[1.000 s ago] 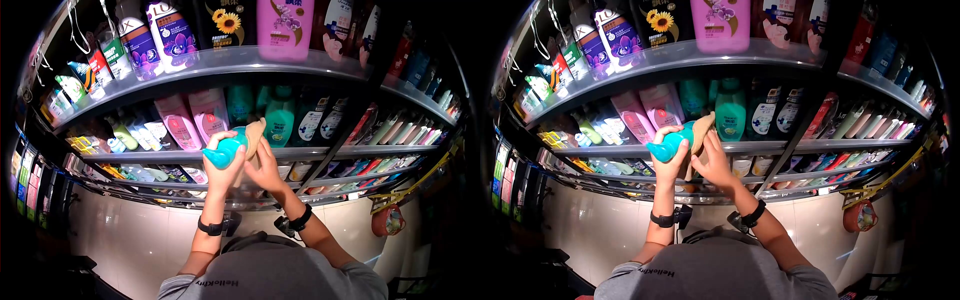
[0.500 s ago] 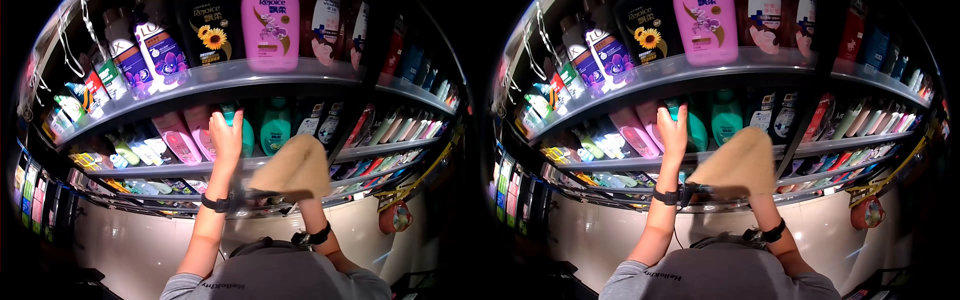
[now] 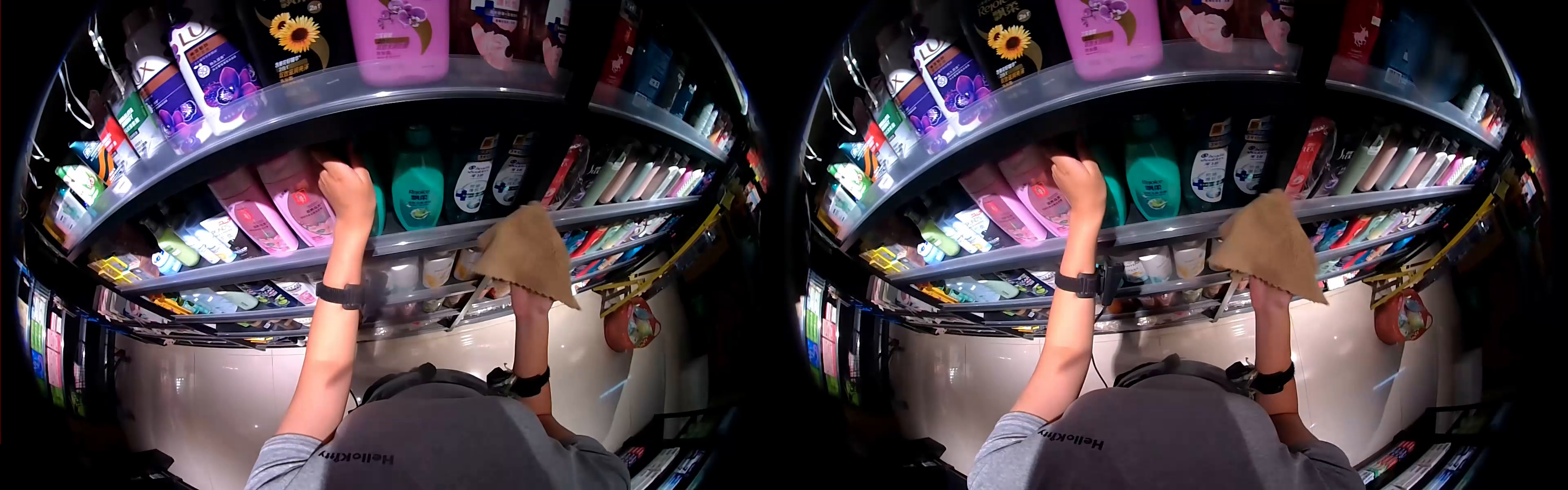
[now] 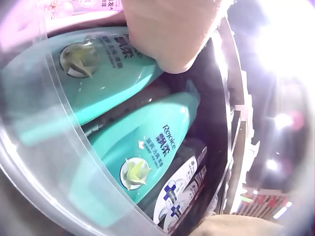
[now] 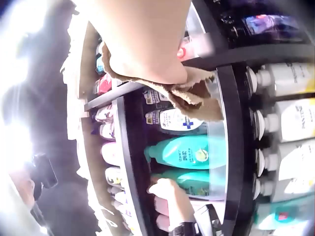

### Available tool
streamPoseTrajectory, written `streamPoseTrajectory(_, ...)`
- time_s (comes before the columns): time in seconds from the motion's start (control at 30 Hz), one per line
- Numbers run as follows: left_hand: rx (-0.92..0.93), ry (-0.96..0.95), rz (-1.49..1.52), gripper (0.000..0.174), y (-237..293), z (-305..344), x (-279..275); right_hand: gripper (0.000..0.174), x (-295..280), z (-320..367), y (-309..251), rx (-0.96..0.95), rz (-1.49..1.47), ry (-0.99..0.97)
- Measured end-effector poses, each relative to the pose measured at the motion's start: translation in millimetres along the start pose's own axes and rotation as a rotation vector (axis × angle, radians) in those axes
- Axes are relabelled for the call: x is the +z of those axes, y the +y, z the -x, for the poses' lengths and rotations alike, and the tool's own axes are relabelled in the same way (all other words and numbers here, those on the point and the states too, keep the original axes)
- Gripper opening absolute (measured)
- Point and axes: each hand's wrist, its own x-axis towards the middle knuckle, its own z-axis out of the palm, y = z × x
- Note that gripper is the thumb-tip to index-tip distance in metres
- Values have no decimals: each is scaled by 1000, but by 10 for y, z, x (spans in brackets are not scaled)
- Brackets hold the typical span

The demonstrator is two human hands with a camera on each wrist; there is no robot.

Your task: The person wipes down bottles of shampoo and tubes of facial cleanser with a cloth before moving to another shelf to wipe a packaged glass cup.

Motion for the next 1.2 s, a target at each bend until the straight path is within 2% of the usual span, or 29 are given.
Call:
streamPoseTrajectory(0.03,-85,-72,-32,28,13,20,4,49,-66,-2,-30,-73,94,45)
streamPoseTrajectory(0.07,-92,-73,-32,28,-13,70,36,51,-174,-14,-56,-154,272,138)
streamPoseTrajectory(0.1,14,-45,-123,33,-77,142,95,52,-345,-41,-77,-225,638,242)
streamPoseTrajectory(0.17,210,43,-241,38,-202,210,180,56,-710,-65,15,-269,1958,406)
streamPoseTrajectory(0.2,204,56,-253,38,-166,200,133,58,-860,-70,120,-223,2267,408)
streamPoseTrajectory(0.23,279,102,-245,37,-89,191,58,59,-1044,-90,277,-174,2409,388)
streamPoseTrajectory(0.27,357,146,-244,37,-40,201,-13,81,-1430,-6,468,-95,1521,320)
streamPoseTrajectory(0.33,419,169,-143,39,-11,297,-143,96,-648,-53,661,-210,1986,135)
streamPoseTrajectory(0.37,435,121,-65,39,19,383,-236,100,-440,-123,706,-41,2322,-25)
streamPoseTrajectory(0.4,414,60,-11,39,24,533,-333,99,-403,-70,813,-124,2277,21)
streamPoseTrajectory(0.47,405,-59,56,36,21,880,-538,94,-431,-28,936,-95,2174,111)
streamPoseTrajectory(0.5,347,-114,41,26,66,1036,-634,94,-494,-22,963,-88,2160,129)
streamPoseTrajectory(0.57,322,-383,33,12,45,1311,-774,88,-639,8,1045,-27,2303,163)
streamPoseTrajectory(0.6,320,-355,130,10,26,1482,-787,88,-593,24,1094,-17,2294,189)
streamPoseTrajectory(0.63,199,-701,27,7,-1,1622,-866,77,-491,-5,1113,-49,2296,109)
streamPoseTrajectory(0.67,253,-847,-47,8,-26,1719,-883,66,-368,-37,1119,-80,2298,21)
streamPoseTrajectory(0.7,383,-739,69,7,-17,1711,-898,79,-211,-90,1122,-197,2243,-168)
streamPoseTrajectory(0.73,511,-617,184,7,-10,1682,-885,79,-99,-101,1134,-197,2240,-173)
streamPoseTrajectory(0.77,512,-610,179,7,-35,1660,-881,76,-5,-124,1161,-157,2128,-201)
streamPoseTrajectory(0.8,489,-713,118,9,-62,1617,-911,74,53,-126,1209,-114,2014,-225)
streamPoseTrajectory(0.83,460,-816,58,11,-75,1584,-950,70,51,-146,1269,-164,2005,-252)
streamPoseTrajectory(0.87,452,-815,52,11,-68,1558,-982,70,76,-158,1311,-157,2000,-260)
streamPoseTrajectory(0.93,458,-632,264,18,129,1375,-1086,63,110,-170,1353,-1,1981,-228)
streamPoseTrajectory(0.97,481,-691,253,22,165,1353,-1159,63,84,-186,1363,7,1983,-235)
streamPoseTrajectory(1.0,475,-685,252,22,242,1312,-1185,54,28,-223,1389,-3,2115,-268)
streamPoseTrajectory(1.07,413,-912,421,22,407,1191,-1211,38,-53,-287,1423,-31,2378,-337)
streamPoseTrajectory(1.1,365,-1013,428,18,478,1161,-1208,30,-18,-289,1418,-112,2401,-323)
streamPoseTrajectory(1.13,358,-1009,432,18,475,1204,-1142,30,-79,-289,1431,-107,2406,-331)
streamPoseTrajectory(1.2,158,-1087,365,17,426,1327,-966,26,-226,-300,1445,-237,2457,-342)
